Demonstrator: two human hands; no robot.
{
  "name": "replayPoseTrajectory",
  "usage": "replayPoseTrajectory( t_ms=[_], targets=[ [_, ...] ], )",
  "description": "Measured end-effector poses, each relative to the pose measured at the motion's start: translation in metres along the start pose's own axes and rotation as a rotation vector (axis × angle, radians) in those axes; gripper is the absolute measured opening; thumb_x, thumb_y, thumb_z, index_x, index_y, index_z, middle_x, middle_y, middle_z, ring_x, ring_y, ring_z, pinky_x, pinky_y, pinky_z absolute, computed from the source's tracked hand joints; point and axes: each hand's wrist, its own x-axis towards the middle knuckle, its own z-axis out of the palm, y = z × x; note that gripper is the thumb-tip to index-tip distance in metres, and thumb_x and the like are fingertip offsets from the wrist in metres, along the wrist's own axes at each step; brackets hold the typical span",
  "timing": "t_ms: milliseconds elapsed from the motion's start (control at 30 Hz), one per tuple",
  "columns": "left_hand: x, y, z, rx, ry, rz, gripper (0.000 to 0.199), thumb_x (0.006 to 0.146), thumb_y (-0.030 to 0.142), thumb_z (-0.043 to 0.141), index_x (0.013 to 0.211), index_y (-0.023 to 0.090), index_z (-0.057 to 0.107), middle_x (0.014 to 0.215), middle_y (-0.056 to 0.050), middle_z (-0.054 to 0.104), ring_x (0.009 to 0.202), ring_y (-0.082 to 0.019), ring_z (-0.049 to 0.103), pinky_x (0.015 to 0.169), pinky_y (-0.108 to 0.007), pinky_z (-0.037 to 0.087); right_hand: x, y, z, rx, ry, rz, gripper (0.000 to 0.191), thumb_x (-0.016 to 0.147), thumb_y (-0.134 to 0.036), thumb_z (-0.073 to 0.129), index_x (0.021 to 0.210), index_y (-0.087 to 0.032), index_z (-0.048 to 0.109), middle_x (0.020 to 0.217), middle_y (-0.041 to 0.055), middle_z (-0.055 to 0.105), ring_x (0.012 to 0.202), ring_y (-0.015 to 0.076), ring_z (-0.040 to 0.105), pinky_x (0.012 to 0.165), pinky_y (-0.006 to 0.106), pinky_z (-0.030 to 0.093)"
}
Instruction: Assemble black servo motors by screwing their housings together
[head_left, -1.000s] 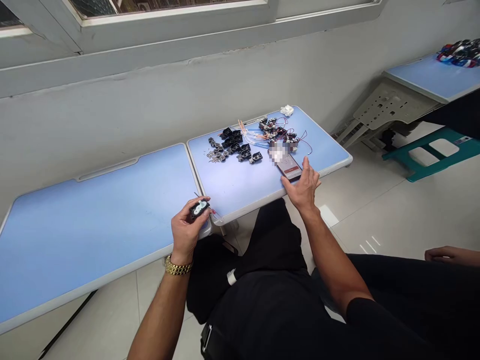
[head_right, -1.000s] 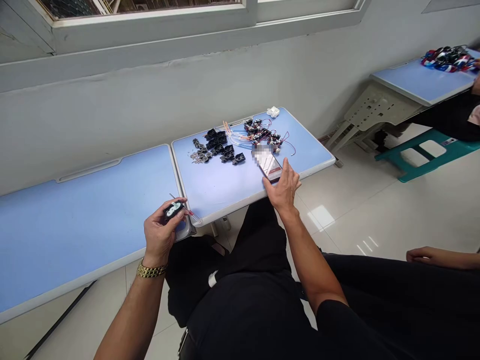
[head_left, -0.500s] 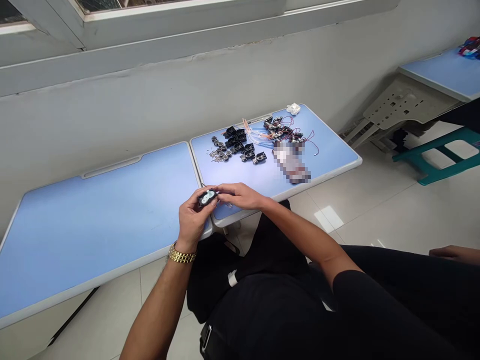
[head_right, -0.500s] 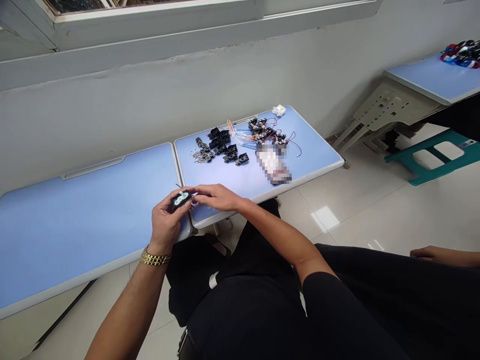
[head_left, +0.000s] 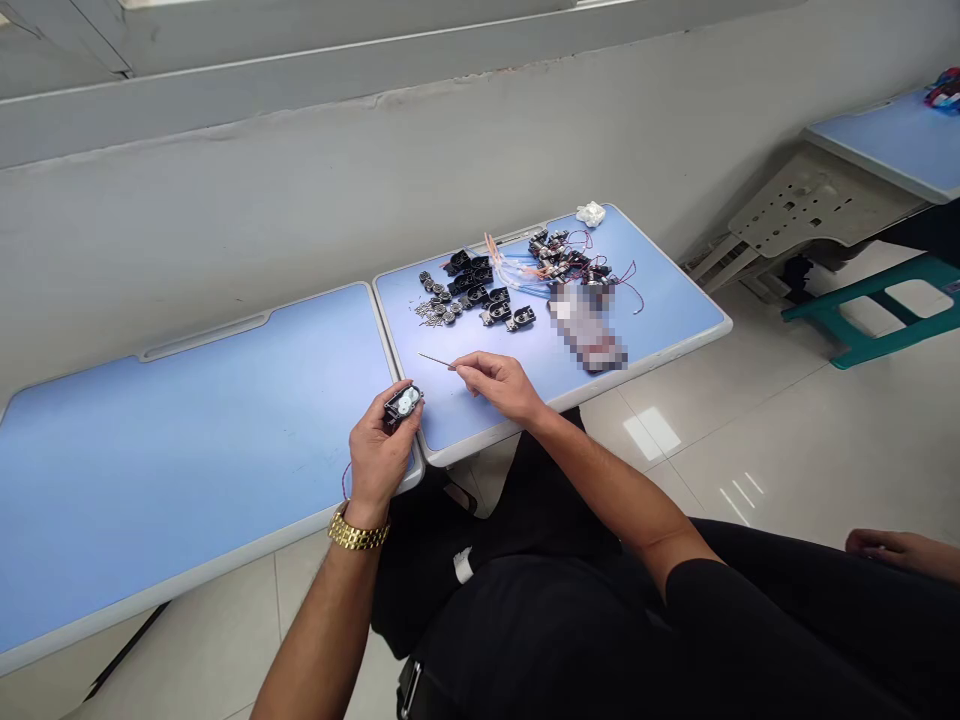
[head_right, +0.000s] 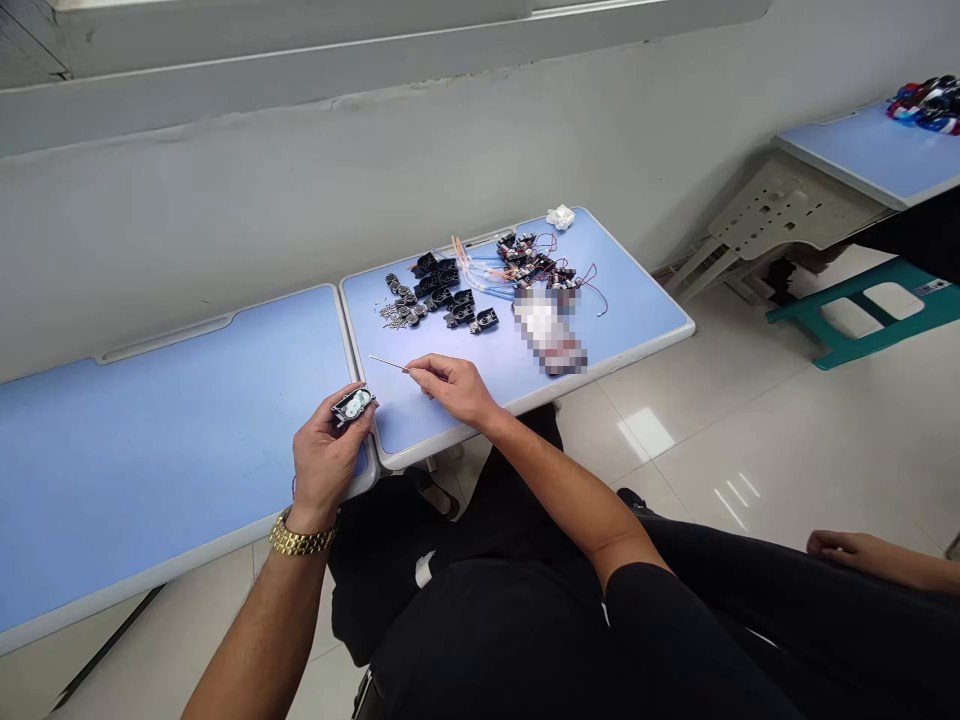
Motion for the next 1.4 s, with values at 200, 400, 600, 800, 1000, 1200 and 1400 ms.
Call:
replayPoseTrajectory(
  t_ms=[200,400,600,800,1000,1200,1400],
  targets=[
    [-0.001,-0.001,-0.001,0.075,-0.019,0.003,0.047,0.097,0.045,0.087,0.141,0.028,0.081,0.121,-0.007,0.083,0.095,-0.021,0.074,0.090,-0.034,0.060,-0.006,-0.002,0.000,-0.004,0.052,0.015,0.048,0.096,-0.067,0.073,0.112,-0.022,0.083,0.066,-0.0059,0.048,0.063,0.0145,0.039,0.061,0.033,0.033],
    [-0.002,0.011,-0.002,0.132,-0.050,-0.025,0.053,0.095,0.055,0.088,0.141,0.028,0.080,0.122,-0.008,0.083,0.103,-0.024,0.076,0.097,-0.037,0.060,-0.009,-0.003,-0.001,-0.011,0.074,0.026,0.044,0.096,-0.065,0.075,0.110,-0.023,0.077,0.062,-0.0090,0.044,0.060,0.0135,0.037,0.062,0.033,0.033],
    [0.012,0.023,-0.012,0.103,-0.189,-0.033,0.048,0.094,0.055,0.089,0.132,0.025,0.084,0.115,-0.007,0.085,0.094,-0.022,0.076,0.085,-0.033,0.062,-0.010,-0.005,0.002,-0.041,0.056,0.036,0.035,0.094,-0.056,0.078,0.102,-0.023,0.078,0.065,-0.0067,0.054,0.063,0.0137,0.043,0.065,0.033,0.035],
    [0.031,0.041,-0.017,-0.066,-0.341,-0.115,0.052,0.091,0.054,0.093,0.131,0.023,0.084,0.137,-0.011,0.083,0.105,-0.025,0.080,0.093,-0.035,0.066,-0.008,-0.002,0.004,-0.071,0.089,0.040,0.034,0.095,-0.057,0.077,0.097,-0.023,0.077,0.066,-0.0062,0.055,0.065,0.0139,0.045,0.065,0.032,0.036],
    [0.043,0.035,-0.011,-0.200,-0.440,-0.160,0.059,0.087,0.055,0.095,0.135,0.023,0.083,0.163,-0.015,0.069,0.117,-0.031,0.083,0.089,-0.035,0.070,-0.009,-0.005,0.006,-0.131,0.103,0.029,0.031,0.095,-0.055,0.077,0.096,-0.024,0.079,0.068,-0.0053,0.060,0.067,0.0144,0.051,0.067,0.032,0.039],
    [0.046,0.024,-0.011,-0.259,-0.458,-0.146,0.055,0.088,0.053,0.096,0.134,0.024,0.084,0.157,-0.015,0.073,0.119,-0.032,0.082,0.087,-0.035,0.072,-0.010,-0.008,0.008,-0.183,0.096,0.014,0.028,0.094,-0.053,0.077,0.095,-0.025,0.080,0.071,-0.0042,0.065,0.069,0.0152,0.056,0.069,0.032,0.042],
    [0.043,0.020,-0.012,-0.256,-0.458,-0.124,0.055,0.087,0.052,0.096,0.135,0.026,0.085,0.157,-0.013,0.072,0.114,-0.029,0.083,0.086,-0.033,0.071,-0.012,-0.006,0.010,-0.207,0.079,-0.016,0.027,0.094,-0.051,0.076,0.097,-0.025,0.081,0.072,-0.0042,0.066,0.069,0.0145,0.055,0.070,0.031,0.043]
  ],
)
